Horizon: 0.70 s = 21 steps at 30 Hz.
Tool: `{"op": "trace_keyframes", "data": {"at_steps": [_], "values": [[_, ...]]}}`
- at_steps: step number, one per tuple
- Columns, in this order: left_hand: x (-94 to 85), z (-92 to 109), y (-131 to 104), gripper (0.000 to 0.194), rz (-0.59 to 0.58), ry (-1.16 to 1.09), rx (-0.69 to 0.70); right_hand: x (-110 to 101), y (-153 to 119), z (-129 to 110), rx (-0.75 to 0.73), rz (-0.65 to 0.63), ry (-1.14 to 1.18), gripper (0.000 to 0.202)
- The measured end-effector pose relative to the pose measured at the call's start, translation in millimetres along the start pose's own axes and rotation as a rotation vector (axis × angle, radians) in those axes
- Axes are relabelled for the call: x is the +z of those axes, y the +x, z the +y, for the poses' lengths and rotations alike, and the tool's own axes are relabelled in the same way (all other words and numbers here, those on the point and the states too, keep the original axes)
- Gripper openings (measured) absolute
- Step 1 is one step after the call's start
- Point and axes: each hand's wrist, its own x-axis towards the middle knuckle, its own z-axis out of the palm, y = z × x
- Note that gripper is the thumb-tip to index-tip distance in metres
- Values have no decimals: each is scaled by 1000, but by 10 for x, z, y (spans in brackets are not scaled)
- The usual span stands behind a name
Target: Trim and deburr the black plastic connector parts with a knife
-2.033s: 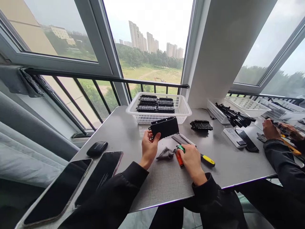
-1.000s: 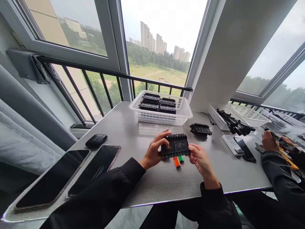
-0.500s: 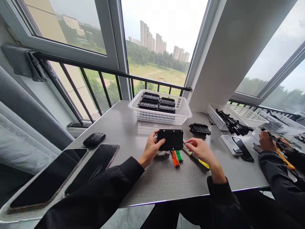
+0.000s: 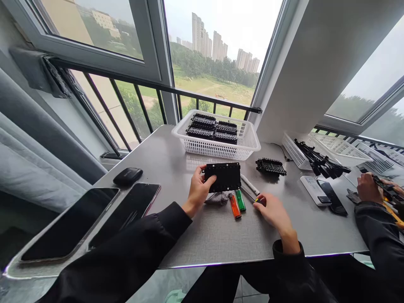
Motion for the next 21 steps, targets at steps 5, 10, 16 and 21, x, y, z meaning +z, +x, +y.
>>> {"op": "trace_keyframes", "data": {"at_steps": [5,10,16,21], "values": [[15,28,-21,47,23,-23,29,-233,-82,-10,-22,-17,151,31],[31,18,-43,47,-26,-22,35,-303,-126,-83,-39,171,346,42],[27,10,-65,44,-76,22,48,-160,-90,-225,-119,155,329,48],[45,39,-111,43,-139,74,39,-27,-122,-364,-149,224,299,48]]}}
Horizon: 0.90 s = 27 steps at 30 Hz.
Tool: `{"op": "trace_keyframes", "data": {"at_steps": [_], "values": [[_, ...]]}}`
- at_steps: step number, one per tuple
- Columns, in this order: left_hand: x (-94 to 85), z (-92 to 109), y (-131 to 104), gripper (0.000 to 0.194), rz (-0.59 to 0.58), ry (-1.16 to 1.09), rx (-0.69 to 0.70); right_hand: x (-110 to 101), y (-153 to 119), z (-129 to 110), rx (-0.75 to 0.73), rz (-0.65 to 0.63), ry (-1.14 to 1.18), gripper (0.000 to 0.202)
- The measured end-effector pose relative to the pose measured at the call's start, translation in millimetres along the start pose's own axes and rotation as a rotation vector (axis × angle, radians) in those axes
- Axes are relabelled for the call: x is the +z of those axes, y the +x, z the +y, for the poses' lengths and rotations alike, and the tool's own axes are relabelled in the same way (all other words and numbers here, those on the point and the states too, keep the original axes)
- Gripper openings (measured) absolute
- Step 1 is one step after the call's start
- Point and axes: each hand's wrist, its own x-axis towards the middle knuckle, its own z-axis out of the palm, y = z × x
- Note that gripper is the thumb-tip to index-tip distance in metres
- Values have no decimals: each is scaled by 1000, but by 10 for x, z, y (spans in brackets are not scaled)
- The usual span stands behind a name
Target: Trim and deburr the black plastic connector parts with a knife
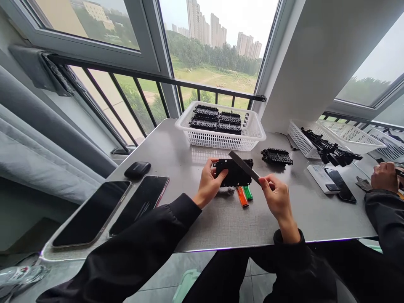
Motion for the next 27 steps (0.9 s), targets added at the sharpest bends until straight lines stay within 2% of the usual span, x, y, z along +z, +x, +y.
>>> {"op": "trace_keyframes", "data": {"at_steps": [3,7,14,20,22,25,27], "values": [[14,11,-19,38,-53,30,25,124,-28,-53,-40,70,-34,45],[24,25,-36,34,-79,58,100,245,-28,-54,-61,83,-121,45],[23,26,-34,43,-16,16,2,169,46,86,18,232,-177,48],[19,24,-30,39,-41,37,44,261,1,53,-46,145,-207,47],[15,26,-28,40,-22,24,37,256,5,55,-34,195,-207,47],[9,20,-20,41,23,21,29,201,31,89,11,343,-198,47],[8,18,-19,41,28,27,30,183,38,105,2,364,-183,46]]}}
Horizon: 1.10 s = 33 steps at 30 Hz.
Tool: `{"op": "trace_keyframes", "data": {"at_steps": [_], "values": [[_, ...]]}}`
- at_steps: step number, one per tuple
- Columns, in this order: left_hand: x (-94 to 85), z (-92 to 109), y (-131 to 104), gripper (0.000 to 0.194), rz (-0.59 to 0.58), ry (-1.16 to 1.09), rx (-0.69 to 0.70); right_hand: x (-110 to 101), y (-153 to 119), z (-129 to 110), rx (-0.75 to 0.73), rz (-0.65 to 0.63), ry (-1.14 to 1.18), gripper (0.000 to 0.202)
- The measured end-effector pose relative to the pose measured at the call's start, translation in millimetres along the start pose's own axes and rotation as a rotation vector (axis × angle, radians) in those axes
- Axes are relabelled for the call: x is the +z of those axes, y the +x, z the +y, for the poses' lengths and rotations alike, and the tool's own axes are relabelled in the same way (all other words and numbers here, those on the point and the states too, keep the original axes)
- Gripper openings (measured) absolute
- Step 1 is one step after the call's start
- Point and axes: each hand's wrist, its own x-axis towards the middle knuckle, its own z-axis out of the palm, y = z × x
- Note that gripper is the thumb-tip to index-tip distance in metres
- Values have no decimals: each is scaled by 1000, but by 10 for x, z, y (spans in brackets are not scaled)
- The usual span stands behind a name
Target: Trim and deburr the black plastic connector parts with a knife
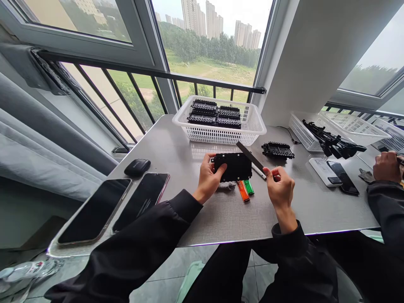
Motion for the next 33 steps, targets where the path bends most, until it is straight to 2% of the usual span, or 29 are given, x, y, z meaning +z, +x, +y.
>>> {"op": "trace_keyframes", "data": {"at_steps": [3,5,10,14,16,21,26,31,33], "values": [[3,13,-6,41,-28,-1,-6,25,-17,-6,-69,-100,36,44],[5,27,-10,41,-26,-2,0,42,-25,-10,-72,-122,38,45],[4,42,-3,39,41,22,28,29,3,10,24,67,24,48],[3,51,-1,39,20,16,20,64,-16,1,-52,-65,98,47],[3,55,1,38,19,1,26,80,-18,9,-38,-90,109,47],[3,45,6,38,24,-42,46,55,-1,48,35,73,79,46],[-4,36,-2,37,-3,-2,43,79,-32,35,-43,-41,77,45],[-7,23,6,38,10,-4,43,63,4,85,48,112,53,47],[-5,20,6,38,2,0,40,64,-4,78,11,101,59,46]]}}
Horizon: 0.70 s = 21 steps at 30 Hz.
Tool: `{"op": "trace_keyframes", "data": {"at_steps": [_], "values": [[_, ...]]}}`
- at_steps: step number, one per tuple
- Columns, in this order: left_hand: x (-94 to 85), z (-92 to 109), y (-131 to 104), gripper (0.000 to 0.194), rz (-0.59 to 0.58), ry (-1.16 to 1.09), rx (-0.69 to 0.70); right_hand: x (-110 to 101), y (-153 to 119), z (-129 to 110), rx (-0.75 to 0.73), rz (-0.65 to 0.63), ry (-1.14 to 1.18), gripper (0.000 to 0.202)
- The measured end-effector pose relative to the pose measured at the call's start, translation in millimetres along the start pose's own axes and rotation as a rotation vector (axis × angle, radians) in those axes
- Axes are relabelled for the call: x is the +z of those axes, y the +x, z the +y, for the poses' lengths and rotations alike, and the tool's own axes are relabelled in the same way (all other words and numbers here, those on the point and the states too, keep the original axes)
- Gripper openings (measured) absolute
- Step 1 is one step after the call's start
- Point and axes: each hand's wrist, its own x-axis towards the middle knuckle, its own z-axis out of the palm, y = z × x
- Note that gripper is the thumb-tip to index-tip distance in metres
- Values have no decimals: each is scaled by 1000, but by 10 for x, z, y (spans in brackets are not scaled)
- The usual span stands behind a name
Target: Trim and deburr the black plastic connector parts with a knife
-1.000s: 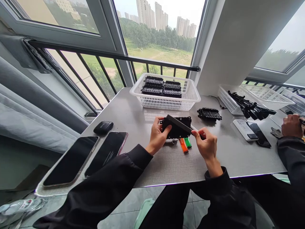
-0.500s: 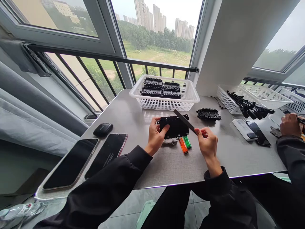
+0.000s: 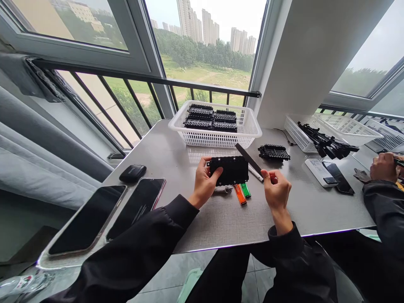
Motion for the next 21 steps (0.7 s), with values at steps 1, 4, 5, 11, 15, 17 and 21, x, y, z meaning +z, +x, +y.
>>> {"op": "trace_keyframes", "data": {"at_steps": [1,4,5,11,15,17,21], "values": [[1,1,-1,38,-6,4,-2,6,-12,-11,-37,-28,2,45],[-1,8,-2,38,-18,9,-10,26,-42,-42,-110,-98,-9,44],[-3,9,1,39,-17,4,-14,27,-42,-43,-100,-95,-16,44],[-8,-5,12,40,1,-12,-32,-5,-29,-31,-31,44,-75,45],[-4,-11,2,36,-37,23,-12,28,-97,-102,-152,-100,-82,44],[-5,-12,3,37,-35,23,-11,35,-102,-112,-143,-132,-89,44],[-6,-9,11,41,-3,14,-31,10,-57,-80,-38,-29,-107,46]]}}
